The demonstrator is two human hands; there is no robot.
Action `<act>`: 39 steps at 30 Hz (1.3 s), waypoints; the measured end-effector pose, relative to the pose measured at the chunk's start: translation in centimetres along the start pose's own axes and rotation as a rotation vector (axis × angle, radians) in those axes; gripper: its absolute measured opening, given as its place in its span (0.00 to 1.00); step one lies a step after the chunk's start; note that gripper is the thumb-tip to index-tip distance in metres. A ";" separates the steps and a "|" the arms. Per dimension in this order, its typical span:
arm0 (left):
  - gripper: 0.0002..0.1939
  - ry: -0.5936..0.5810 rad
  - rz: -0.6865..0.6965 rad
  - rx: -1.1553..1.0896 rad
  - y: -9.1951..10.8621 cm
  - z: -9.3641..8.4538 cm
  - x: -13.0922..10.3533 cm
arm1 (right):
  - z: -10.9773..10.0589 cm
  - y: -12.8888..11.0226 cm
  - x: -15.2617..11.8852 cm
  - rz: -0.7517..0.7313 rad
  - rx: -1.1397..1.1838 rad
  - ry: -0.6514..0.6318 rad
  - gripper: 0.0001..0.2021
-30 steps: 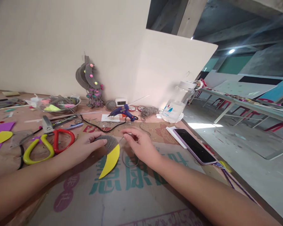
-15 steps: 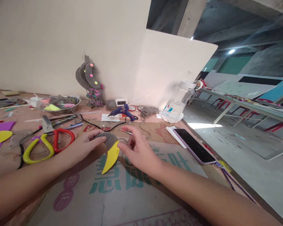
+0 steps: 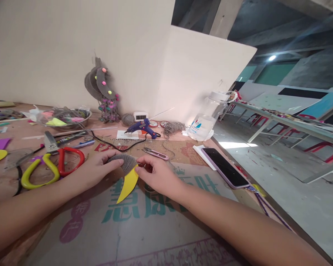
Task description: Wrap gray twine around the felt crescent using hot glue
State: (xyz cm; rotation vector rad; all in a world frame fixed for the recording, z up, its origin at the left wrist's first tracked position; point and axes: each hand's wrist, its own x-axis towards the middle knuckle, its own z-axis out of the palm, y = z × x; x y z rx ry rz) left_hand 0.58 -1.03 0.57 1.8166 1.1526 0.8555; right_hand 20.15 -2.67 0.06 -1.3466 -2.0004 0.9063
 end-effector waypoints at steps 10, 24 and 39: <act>0.14 -0.013 -0.022 -0.003 0.2 0.0 0.0 | -0.4 -0.1 0.0 -0.012 0.096 -0.014 0.11; 0.13 0.003 0.000 -0.005 -0.1 -0.1 0.1 | -1.1 0.0 0.2 0.018 0.152 0.084 0.11; 0.13 -0.066 -0.010 -0.031 0.1 -0.3 0.2 | -0.9 0.2 0.4 -0.003 0.121 0.075 0.09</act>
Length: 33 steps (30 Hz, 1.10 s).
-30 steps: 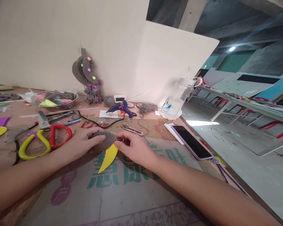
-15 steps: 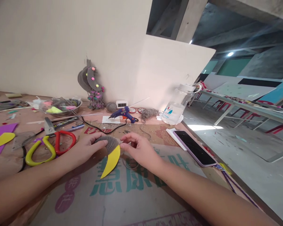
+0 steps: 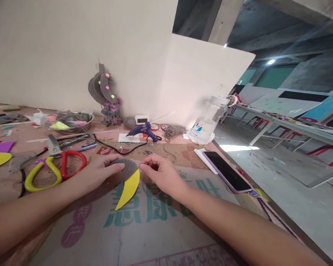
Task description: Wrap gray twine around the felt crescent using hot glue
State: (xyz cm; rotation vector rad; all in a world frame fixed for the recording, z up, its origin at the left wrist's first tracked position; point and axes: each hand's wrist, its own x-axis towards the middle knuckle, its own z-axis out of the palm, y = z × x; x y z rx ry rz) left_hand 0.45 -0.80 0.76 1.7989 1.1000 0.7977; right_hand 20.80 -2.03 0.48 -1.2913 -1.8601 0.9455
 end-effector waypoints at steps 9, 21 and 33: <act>0.12 0.057 -0.001 -0.048 -0.3 0.1 0.1 | -1.0 -0.1 0.3 -0.142 -0.072 0.238 0.11; 0.11 0.088 0.012 -0.127 -0.5 0.3 0.2 | 0.0 -0.9 -0.6 -0.070 -0.169 0.033 0.14; 0.11 0.126 0.031 -0.129 0.0 0.3 0.0 | -0.2 -0.8 -1.3 -0.252 -0.323 0.085 0.08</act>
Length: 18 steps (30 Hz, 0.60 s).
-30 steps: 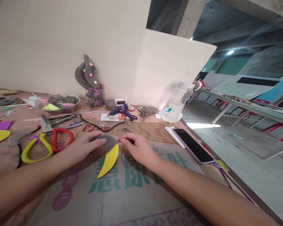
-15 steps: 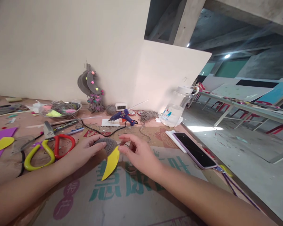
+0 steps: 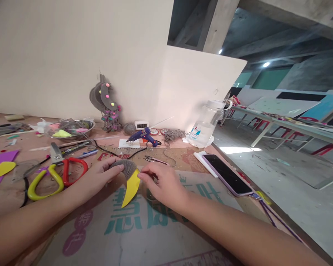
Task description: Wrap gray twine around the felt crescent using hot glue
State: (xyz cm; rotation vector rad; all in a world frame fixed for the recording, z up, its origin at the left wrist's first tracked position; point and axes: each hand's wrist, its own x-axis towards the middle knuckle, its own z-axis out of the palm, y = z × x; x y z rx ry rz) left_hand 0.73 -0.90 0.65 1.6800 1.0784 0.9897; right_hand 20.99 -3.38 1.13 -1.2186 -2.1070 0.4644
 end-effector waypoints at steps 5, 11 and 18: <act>0.14 0.028 -0.055 0.030 0.2 0.0 -0.1 | 0.2 0.3 0.3 0.007 -0.086 0.000 0.09; 0.18 0.004 -0.110 -0.020 -0.1 -0.2 -0.1 | 0.6 0.7 0.7 0.086 0.143 -0.101 0.10; 0.18 -0.068 -0.121 -0.035 0.0 -0.3 -0.2 | 0.6 0.6 0.7 0.179 0.309 -0.147 0.11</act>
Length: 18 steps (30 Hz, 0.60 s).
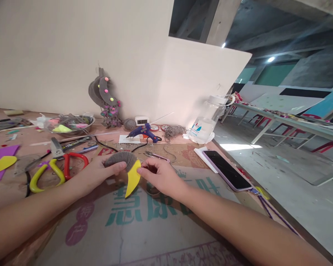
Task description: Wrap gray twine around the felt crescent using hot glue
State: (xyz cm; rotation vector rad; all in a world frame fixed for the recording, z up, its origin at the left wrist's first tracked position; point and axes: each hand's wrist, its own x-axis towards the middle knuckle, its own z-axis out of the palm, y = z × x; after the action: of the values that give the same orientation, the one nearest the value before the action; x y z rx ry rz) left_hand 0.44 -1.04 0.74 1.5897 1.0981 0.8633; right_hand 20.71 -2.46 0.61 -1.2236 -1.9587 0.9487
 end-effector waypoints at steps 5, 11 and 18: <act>0.17 0.019 0.033 0.044 -0.1 -0.1 0.0 | 0.1 0.0 0.0 -0.014 -0.109 -0.019 0.11; 0.15 -0.032 0.020 0.123 0.1 0.0 -0.1 | 0.3 0.2 0.0 0.027 -0.057 0.031 0.12; 0.13 -0.044 0.056 0.191 0.4 0.3 -0.4 | 0.4 0.0 0.1 0.013 -0.044 0.007 0.10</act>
State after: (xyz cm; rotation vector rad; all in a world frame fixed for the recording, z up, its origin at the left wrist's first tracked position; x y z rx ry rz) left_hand 0.66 -1.50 1.07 1.7953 1.1371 0.7751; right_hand 20.38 -2.46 0.40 -1.2641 -1.9780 0.9102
